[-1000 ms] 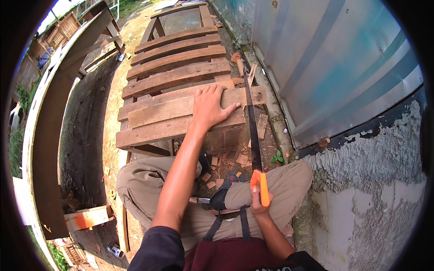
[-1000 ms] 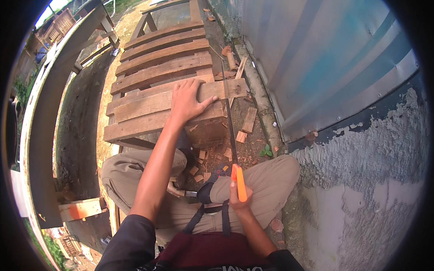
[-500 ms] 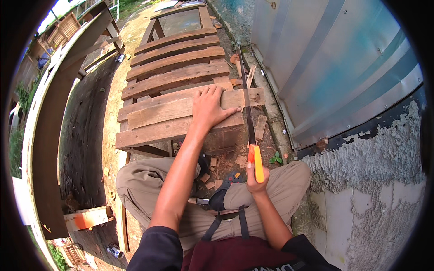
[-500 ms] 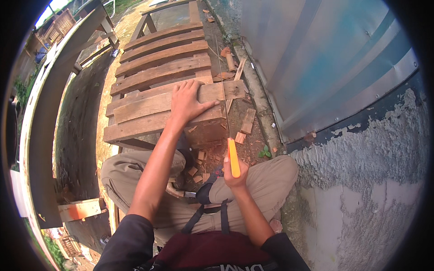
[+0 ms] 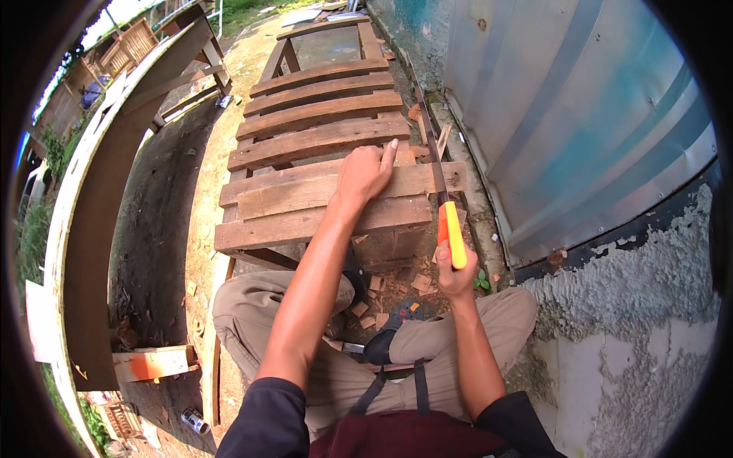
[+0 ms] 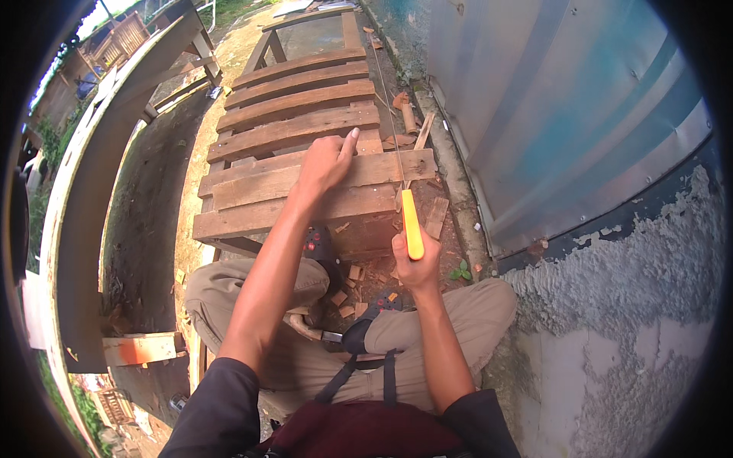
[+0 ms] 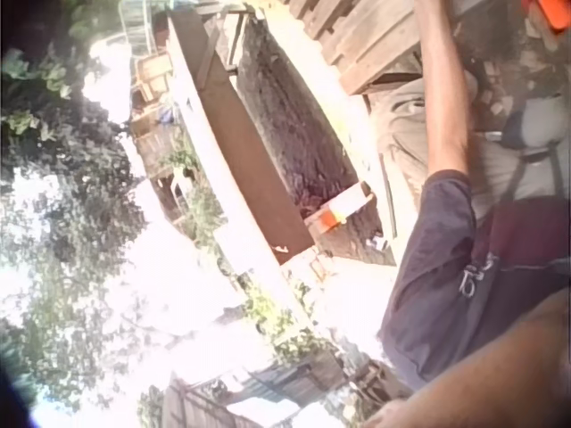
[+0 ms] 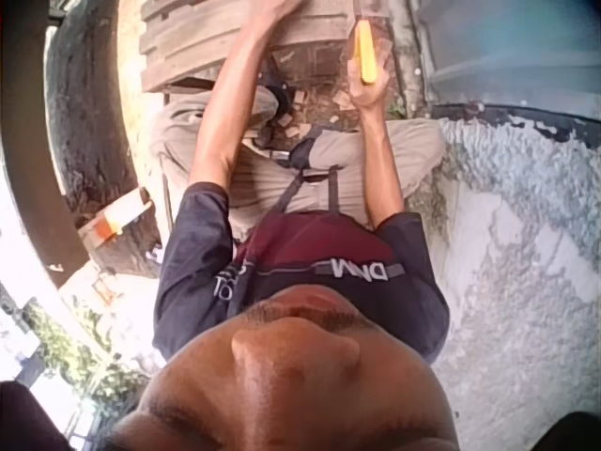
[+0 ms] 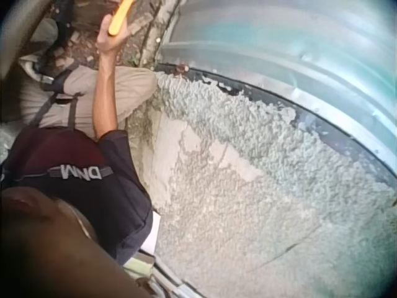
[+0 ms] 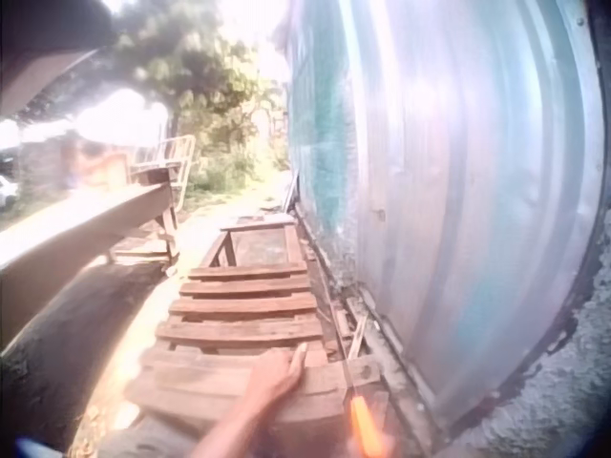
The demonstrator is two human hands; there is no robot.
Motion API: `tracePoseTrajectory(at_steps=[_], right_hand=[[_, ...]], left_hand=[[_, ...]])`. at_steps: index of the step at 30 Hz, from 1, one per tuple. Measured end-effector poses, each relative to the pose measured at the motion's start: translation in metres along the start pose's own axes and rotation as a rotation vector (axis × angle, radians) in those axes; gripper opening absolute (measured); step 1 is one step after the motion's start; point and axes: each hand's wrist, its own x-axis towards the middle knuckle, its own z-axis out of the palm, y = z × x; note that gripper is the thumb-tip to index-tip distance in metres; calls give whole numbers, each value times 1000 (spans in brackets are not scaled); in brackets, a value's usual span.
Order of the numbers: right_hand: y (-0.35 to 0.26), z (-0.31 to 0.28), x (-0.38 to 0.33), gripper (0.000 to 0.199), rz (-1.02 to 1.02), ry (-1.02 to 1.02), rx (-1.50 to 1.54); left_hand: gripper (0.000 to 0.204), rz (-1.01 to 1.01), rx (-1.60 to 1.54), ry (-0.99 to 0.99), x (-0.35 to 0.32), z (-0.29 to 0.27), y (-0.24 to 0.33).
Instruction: The person sits on the ground and uses a hand saw to cut wooden planks from a pallet. They repeatedly position planks, saw through them, and remove the cut pieces.
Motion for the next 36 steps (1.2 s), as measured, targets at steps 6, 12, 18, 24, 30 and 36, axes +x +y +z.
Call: tracePoseTrajectory(at_steps=[6, 12, 18, 24, 30, 36], right_hand=[[1, -26, -145, 18, 128, 54, -237], [-16, -15, -99, 35, 219, 107, -102], [-9, 3, 8, 25, 74, 77, -210], [-10, -25, -154, 18, -27, 53, -280], [-22, -17, -104, 21, 156, 73, -193], [-23, 14, 1, 26, 14, 86, -177]], left_hand=[[60, -187, 181, -253, 23, -11, -12], [61, -291, 280, -361, 34, -16, -24], [65, -278, 221, -376, 26, -12, -17], [64, -320, 236, -325, 23, -17, -18], [64, -319, 257, -300, 27, -23, -20], [65, -286, 233, -358, 25, -17, -21]])
